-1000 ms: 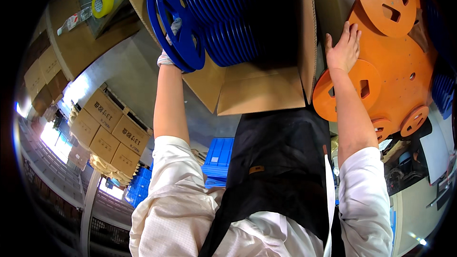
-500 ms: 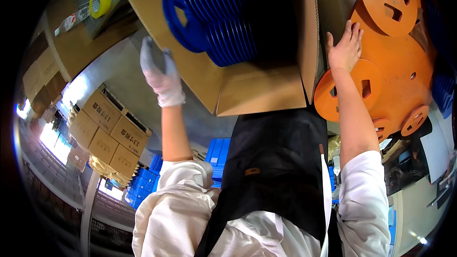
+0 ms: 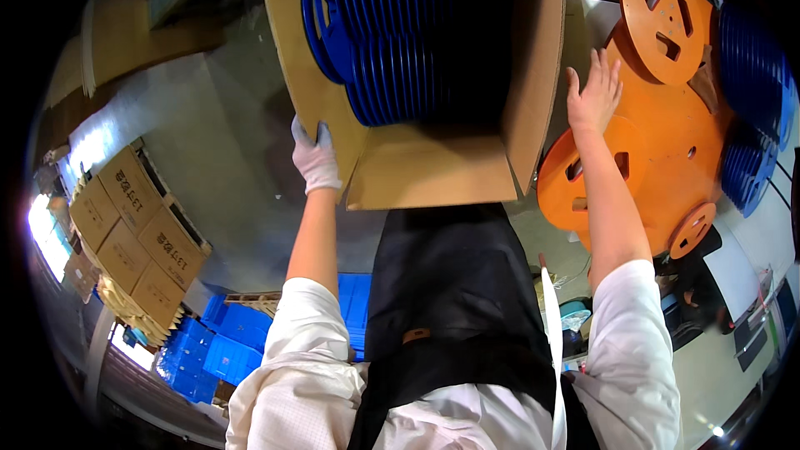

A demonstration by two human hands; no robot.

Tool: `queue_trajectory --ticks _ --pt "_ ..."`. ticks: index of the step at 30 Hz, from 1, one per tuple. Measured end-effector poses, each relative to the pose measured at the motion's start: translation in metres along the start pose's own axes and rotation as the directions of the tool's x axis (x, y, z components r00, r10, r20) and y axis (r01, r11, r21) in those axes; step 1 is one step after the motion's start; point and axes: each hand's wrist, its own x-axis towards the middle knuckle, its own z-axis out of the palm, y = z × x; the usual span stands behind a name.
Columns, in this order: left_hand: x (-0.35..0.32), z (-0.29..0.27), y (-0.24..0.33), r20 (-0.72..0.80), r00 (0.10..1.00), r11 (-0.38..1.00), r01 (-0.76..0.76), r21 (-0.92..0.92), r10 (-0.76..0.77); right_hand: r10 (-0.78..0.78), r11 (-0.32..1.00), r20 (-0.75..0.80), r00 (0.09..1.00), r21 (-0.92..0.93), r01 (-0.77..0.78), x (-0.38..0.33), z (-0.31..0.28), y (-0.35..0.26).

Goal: The person packs blue plastic spools into a cardboard box. They pick up the spools from a stack on a table, inspect them briefly, and place them vertically into the box. The person continues this process, filling the box with spools until it is full.

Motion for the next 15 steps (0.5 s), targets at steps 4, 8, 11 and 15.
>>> queue_trajectory --ticks 4,8,11,15 --pt "0.007 0.002 -0.001 0.081 0.992 0.992 0.101 -0.074 -0.095 -0.256 0.937 0.070 0.964 0.263 0.229 -0.012 0.006 -0.001" --pt "0.014 -0.008 -0.009 0.113 0.986 0.990 0.128 -0.064 -0.120 0.060 0.592 0.263 0.963 0.767 -0.246 -0.037 -0.011 -0.046" --pt "0.019 -0.005 -0.032 0.136 0.991 1.000 0.022 -0.020 -0.019 0.279 0.622 0.163 0.946 0.720 -0.307 -0.067 -0.006 -0.084" --pt "0.014 -0.010 -0.022 0.245 0.967 0.996 -0.080 0.037 0.068 0.324 0.645 0.388 0.863 0.576 -0.502 -0.073 0.008 -0.070"
